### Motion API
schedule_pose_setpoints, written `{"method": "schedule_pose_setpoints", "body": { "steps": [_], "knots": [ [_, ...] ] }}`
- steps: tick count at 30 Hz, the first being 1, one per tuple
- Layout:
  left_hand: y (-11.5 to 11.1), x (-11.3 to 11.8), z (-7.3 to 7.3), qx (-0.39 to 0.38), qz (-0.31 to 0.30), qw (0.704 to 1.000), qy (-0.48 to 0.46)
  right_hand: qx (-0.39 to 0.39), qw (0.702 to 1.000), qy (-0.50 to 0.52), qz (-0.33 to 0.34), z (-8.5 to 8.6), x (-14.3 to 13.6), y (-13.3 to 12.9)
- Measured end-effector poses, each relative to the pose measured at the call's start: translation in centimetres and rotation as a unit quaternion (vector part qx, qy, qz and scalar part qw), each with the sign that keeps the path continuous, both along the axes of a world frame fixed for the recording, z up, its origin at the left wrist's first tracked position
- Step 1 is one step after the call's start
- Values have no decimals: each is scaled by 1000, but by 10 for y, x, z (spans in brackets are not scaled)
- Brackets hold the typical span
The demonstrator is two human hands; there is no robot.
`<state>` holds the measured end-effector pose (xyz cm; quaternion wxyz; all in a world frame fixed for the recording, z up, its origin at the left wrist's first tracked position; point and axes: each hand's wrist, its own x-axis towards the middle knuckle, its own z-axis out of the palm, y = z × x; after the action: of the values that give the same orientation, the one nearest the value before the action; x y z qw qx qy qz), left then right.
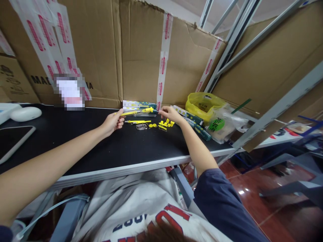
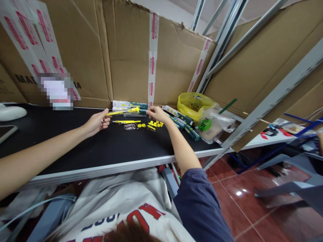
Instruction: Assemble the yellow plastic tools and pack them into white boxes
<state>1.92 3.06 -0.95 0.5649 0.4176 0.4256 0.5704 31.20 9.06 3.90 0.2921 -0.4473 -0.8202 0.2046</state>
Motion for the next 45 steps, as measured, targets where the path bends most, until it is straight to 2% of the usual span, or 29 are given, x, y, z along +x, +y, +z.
{"method": "schedule_pose_setpoints", "body": {
  "steps": [2, 5, 7, 11, 15, 18, 24, 25, 27, 29, 30, 32, 33, 36, 45],
  "knots": [
    [2, -2, 0, -5, 3, 1000, -8, 45, 995, -86, 10, -3, 0, 0],
    [4, -4, -1, -9, 4, 1000, -15, 64, 979, -192, 37, -8, -4, -1],
    [4, -4, -1, -7, 5, 1000, -16, 93, 969, -229, 12, -7, -4, -2],
    [5, -4, -3, -12, 13, 1000, -7, 142, 944, -283, -93, -4, 6, 3],
    [7, -4, -5, -19, 20, 1000, 6, 137, 916, -365, -90, -10, 11, 10],
    [8, -4, -5, -22, 19, 1000, 11, 146, 905, -389, -94, -19, 7, 14],
    [7, -3, -4, -24, 16, 999, 16, 131, 910, -381, -101, -25, 5, 19],
    [6, -3, -4, -24, 14, 1000, 15, 131, 915, -368, -100, -24, 5, 19],
    [6, -3, -3, -23, 11, 1000, 11, 126, 947, -280, -89, -20, 5, 19],
    [6, -3, -3, -24, 9, 1000, 8, 99, 988, -111, -48, -16, 3, 18],
    [6, -3, -3, -25, 9, 1000, 8, 75, 997, -14, -18, -14, 0, 17],
    [5, -2, -3, -27, 10, 1000, 10, 26, 990, 133, 48, -11, -6, 15],
    [5, -2, -3, -28, 11, 999, 11, 5, 981, 176, 77, -11, -9, 14],
    [4, -2, -3, -28, 10, 999, 12, -24, 970, 212, 121, -11, -16, 10],
    [1, -1, -3, -20, -1, 1000, 19, -47, 971, 202, 118, -14, -19, 9]
  ]
}}
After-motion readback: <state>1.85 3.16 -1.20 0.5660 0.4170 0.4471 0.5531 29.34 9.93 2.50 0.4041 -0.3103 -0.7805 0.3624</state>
